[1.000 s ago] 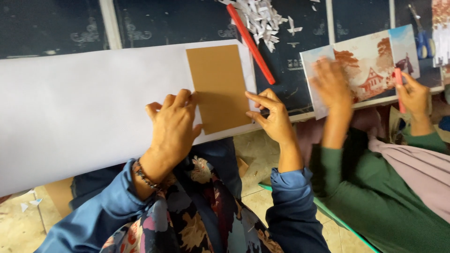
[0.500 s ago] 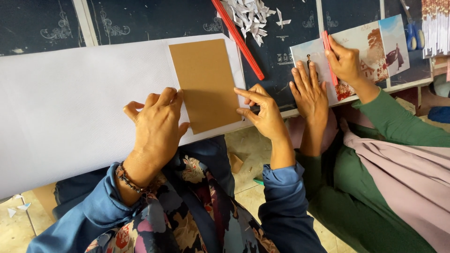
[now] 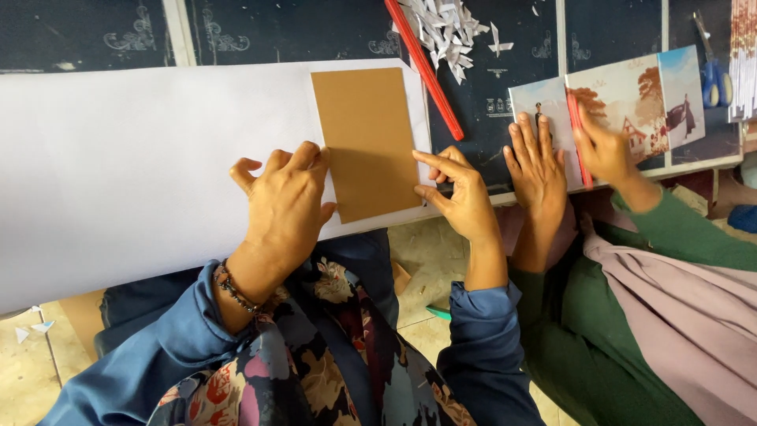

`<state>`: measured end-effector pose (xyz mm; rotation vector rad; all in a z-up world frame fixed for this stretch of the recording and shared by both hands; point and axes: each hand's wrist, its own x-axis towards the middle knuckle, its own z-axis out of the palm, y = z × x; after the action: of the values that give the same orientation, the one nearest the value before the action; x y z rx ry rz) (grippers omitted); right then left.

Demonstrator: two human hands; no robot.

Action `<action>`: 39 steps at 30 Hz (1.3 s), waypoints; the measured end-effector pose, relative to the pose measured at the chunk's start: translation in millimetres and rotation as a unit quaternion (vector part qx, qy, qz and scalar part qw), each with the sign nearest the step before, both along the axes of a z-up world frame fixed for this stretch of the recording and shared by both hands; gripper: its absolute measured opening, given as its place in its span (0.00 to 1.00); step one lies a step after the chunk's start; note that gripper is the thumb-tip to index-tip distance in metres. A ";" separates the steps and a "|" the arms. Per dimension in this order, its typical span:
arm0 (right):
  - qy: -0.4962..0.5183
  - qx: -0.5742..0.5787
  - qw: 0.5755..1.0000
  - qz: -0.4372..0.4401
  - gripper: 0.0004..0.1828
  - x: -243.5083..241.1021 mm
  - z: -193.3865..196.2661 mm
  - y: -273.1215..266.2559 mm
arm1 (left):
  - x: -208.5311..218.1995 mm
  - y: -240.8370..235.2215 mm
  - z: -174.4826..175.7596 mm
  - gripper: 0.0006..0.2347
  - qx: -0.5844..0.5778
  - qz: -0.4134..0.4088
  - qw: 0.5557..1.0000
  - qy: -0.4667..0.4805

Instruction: The person places brown cardboard pieces onto a white sheet, aligns them in a row, and smooths the edges. They then use scissors to trim the excess white sheet around the cardboard pieces.

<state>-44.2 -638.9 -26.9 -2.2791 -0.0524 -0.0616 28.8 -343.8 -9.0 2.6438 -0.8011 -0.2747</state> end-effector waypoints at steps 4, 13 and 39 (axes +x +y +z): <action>0.000 -0.006 1.000 0.004 0.28 1.2 0.2 -0.3 | 2.7 2.6 9.8 0.31 -0.005 -0.006 1.000 0.001; -0.004 -0.008 1.000 -0.008 0.29 1.4 0.4 0.8 | -0.7 -2.9 -0.3 0.26 0.004 0.010 1.000 -0.009; 0.012 -0.005 1.000 -0.014 0.27 -0.1 -1.0 -0.3 | 0.5 -1.7 -22.4 0.22 -0.010 -0.012 0.999 -0.038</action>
<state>-44.3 -639.3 -27.9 -2.2912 -0.0078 -0.0489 29.3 -345.5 -31.4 2.6423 -0.8555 -0.1715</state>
